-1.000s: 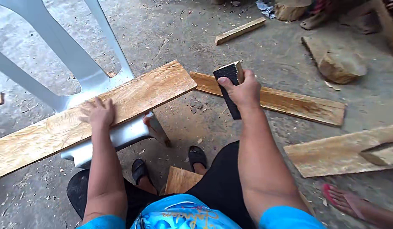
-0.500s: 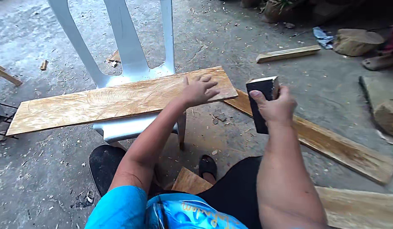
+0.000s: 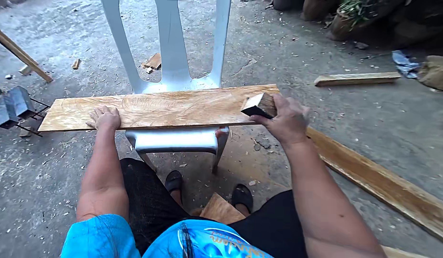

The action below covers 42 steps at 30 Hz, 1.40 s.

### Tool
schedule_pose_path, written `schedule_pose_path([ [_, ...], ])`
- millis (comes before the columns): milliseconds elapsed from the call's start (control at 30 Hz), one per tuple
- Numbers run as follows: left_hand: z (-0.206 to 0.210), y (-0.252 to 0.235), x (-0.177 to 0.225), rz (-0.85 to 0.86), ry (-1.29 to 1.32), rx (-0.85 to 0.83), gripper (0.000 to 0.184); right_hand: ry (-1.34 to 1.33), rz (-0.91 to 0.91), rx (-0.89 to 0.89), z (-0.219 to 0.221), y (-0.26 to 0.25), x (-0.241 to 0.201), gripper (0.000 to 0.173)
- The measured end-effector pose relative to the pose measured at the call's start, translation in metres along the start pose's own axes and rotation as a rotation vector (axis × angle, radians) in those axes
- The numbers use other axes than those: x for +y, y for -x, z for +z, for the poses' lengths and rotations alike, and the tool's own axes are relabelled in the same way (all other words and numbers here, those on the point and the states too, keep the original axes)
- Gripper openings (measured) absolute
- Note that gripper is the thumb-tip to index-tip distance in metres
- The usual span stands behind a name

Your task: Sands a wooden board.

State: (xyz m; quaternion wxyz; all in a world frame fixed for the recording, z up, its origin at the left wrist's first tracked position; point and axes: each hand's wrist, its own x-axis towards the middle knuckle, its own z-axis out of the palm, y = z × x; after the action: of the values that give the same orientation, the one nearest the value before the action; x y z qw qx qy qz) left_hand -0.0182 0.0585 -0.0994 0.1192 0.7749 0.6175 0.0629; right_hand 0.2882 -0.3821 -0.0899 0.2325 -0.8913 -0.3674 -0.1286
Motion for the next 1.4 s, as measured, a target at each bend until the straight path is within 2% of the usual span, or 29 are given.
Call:
schedule_pose_path([
  [167,0.01,-0.004,0.008,-0.061,-0.092,-0.007,0.075,0.179,-0.039,-0.236,0.017,-0.034,-0.028,0.081],
  [367,0.01,0.0,0.011,-0.06,-0.081,-0.012,0.074,0.143,-0.058,-0.406,0.023,-0.061,-0.047,0.078],
  [467,0.008,0.001,0.012,-0.069,-0.078,-0.018,0.074,0.096,-0.159,-0.443,0.043,-0.072,-0.097,0.079],
  [633,0.01,-0.001,0.01,-0.065,-0.087,-0.013,0.075,0.025,-0.361,-0.508,0.088,-0.066,-0.233,0.08],
  [733,0.011,-0.002,0.007,-0.063,-0.077,0.003,0.075,0.055,-0.382,-0.58,0.09,-0.065,-0.261,0.076],
  [833,0.011,-0.005,0.006,-0.06,-0.087,-0.009,0.076,0.076,-0.399,-0.551,0.081,-0.061,-0.237,0.068],
  [967,0.013,-0.008,0.003,-0.054,-0.084,-0.003,0.077,0.117,-0.32,-0.451,0.061,-0.053,-0.166,0.069],
  [1100,0.014,-0.007,0.006,-0.052,-0.081,-0.008,0.077,0.206,-0.062,-0.433,0.034,-0.056,-0.082,0.074],
  [1200,0.014,-0.004,0.007,-0.05,-0.079,-0.001,0.076,0.221,0.17,-0.4,0.02,-0.063,-0.043,0.079],
  [1300,0.017,-0.003,0.007,-0.038,-0.062,0.017,0.075,0.208,0.271,-0.361,0.022,-0.072,-0.042,0.08],
  [1400,0.019,-0.002,0.004,-0.011,-0.038,0.042,0.074,0.131,0.196,-0.332,0.04,-0.079,-0.083,0.077],
])
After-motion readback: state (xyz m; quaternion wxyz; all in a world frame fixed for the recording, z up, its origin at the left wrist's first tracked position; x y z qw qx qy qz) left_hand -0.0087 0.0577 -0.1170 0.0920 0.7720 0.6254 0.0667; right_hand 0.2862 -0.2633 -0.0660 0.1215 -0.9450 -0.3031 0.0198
